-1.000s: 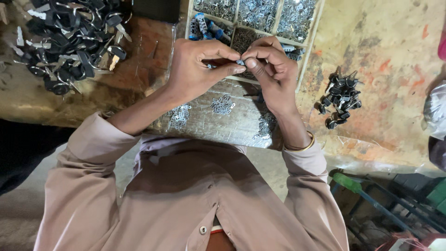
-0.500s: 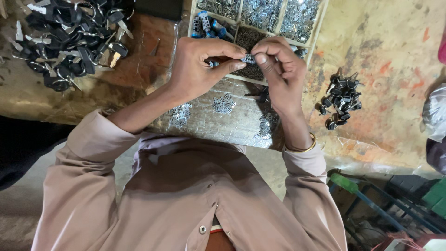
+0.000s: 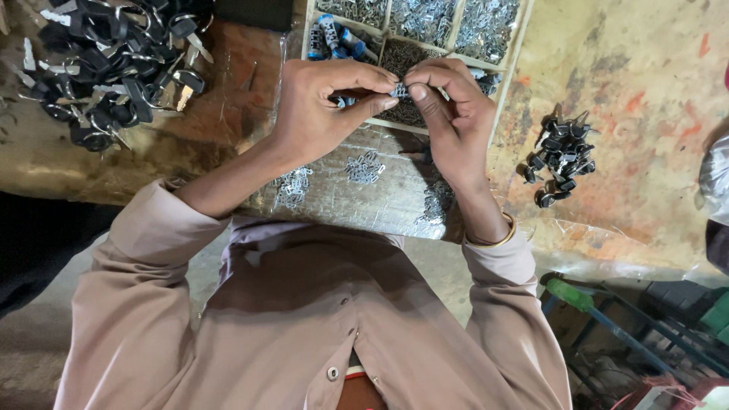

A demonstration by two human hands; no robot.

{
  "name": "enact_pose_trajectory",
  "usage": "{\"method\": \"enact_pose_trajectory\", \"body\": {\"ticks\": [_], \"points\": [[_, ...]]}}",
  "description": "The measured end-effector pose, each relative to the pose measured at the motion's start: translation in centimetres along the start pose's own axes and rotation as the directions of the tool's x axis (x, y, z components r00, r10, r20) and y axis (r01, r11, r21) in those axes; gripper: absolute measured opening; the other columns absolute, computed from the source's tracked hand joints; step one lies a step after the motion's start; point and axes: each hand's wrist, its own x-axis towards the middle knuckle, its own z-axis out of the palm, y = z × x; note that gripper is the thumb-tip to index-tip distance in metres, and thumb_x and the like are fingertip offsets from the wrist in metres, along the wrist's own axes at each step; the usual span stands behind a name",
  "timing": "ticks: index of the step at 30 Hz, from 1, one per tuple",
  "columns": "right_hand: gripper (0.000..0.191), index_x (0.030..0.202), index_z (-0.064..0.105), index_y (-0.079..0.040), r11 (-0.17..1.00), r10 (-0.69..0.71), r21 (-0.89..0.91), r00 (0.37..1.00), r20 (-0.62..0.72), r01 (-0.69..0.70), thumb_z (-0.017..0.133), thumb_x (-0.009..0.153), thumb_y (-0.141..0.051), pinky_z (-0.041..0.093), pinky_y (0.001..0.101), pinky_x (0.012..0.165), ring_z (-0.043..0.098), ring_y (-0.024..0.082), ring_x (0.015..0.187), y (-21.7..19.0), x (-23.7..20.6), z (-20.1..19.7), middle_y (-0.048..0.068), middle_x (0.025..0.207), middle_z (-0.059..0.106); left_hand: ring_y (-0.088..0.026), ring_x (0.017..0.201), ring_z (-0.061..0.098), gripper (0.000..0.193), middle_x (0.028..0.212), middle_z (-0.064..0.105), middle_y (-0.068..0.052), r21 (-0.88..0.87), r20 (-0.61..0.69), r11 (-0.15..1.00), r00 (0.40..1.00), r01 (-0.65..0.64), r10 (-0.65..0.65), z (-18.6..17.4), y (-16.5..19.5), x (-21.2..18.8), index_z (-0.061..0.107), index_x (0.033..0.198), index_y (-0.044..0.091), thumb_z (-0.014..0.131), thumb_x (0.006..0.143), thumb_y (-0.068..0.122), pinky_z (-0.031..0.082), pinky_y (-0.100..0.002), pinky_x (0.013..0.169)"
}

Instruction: The person sits at a workbench assembling small lock components, picking tiny pins and springs from a compartment tray and pressing them by hand into a lock body held in the other hand, then setting the assembled unit aside and reaching into the tray for the next parts.

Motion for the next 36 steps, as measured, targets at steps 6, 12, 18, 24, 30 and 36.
{"method": "enact_pose_trajectory", "body": {"ticks": [6, 12, 18, 24, 30, 36], "points": [[0.018, 0.122, 0.07, 0.003, 0.985, 0.028, 0.17, 0.999, 0.023, -0.032, 0.065, 0.107, 0.011, 0.048, 0.026, 0.102, 0.06, 0.015, 0.114, 0.4, -0.1, 0.3, 0.009, 0.125, 0.062, -0.02, 0.102, 0.079, 0.015, 0.111, 0.078, -0.014, -0.014, -0.01, 1.0, 1.0, -0.009, 0.009, 0.0, -0.2, -0.2, 0.075, 0.106, -0.002, 0.084, 0.094, -0.005, 0.067, -0.029, 0.088], [0.021, 0.124, 0.071, 0.002, 0.994, 0.035, 0.102, 0.999, 0.016, -0.036, 0.066, 0.106, 0.012, 0.054, 0.0263, 0.1, 0.062, 0.014, 0.116, 0.3, -0.3, 0.2, 0.007, 0.126, 0.06, -0.02, 0.1, 0.079, 0.015, 0.11, 0.078, -0.014, 0.046, -0.022, 0.998, 0.999, -0.037, 0.038, 0.0, -0.3, -0.2, 0.077, 0.105, -0.001, 0.085, 0.093, -0.004, 0.067, -0.029, 0.086], [0.024, 0.127, 0.073, -0.002, 0.999, -0.034, -0.004, 0.997, 0.069, 0.035, 0.068, 0.105, 0.006, 0.057, 0.0314, 0.101, 0.064, 0.016, 0.119, 0.2, 0.7, -1.2, 0.006, 0.13, 0.063, -0.021, 0.103, 0.079, 0.015, 0.112, 0.078, -0.014, 0.017, -0.025, 0.999, 0.998, -0.05, 0.051, 0.1, -0.5, -0.4, 0.075, 0.107, -0.004, 0.082, 0.095, -0.006, 0.067, -0.029, 0.088], [0.013, 0.096, 0.078, -0.006, 0.56, -0.258, -0.779, 0.953, 0.161, 0.283, 0.087, 0.086, -0.008, 0.037, 0.0396, 0.085, 0.054, 0.029, 0.097, 0.0, 0.6, -1.1, 0.006, 0.102, 0.062, -0.02, 0.106, 0.078, 0.015, 0.114, 0.077, -0.015, -0.043, -0.017, 0.999, 0.999, -0.03, 0.029, 0.2, -0.5, -0.4, 0.073, 0.109, -0.005, 0.081, 0.096, -0.008, 0.067, -0.03, 0.09], [0.009, 0.105, 0.07, -0.005, 0.67, -0.242, -0.712, 0.968, 0.06, 0.212, 0.078, 0.101, -0.002, 0.043, 0.0402, 0.092, 0.054, 0.028, 0.106, -0.2, 0.7, -1.5, 0.008, 0.109, 0.06, -0.02, 0.105, 0.079, 0.015, 0.113, 0.077, -0.014, -0.027, -0.011, 0.999, 1.0, -0.022, 0.022, 0.2, -0.3, -0.3, 0.073, 0.108, -0.005, 0.082, 0.096, -0.007, 0.068, -0.029, 0.088], [0.007, 0.114, 0.06, -0.001, 0.944, -0.155, -0.281, 0.984, 0.092, 0.175, 0.066, 0.112, -0.002, 0.049, 0.029, 0.086, 0.06, 0.02, 0.099, -0.2, 0.6, -0.9, 0.011, 0.113, 0.06, -0.021, 0.101, 0.079, 0.017, 0.112, 0.078, -0.014, 0.032, 0.02, 0.999, 0.999, -0.039, 0.038, 0.2, -0.2, -0.2, 0.074, 0.106, -0.004, 0.084, 0.093, -0.005, 0.068, -0.03, 0.085]]}}
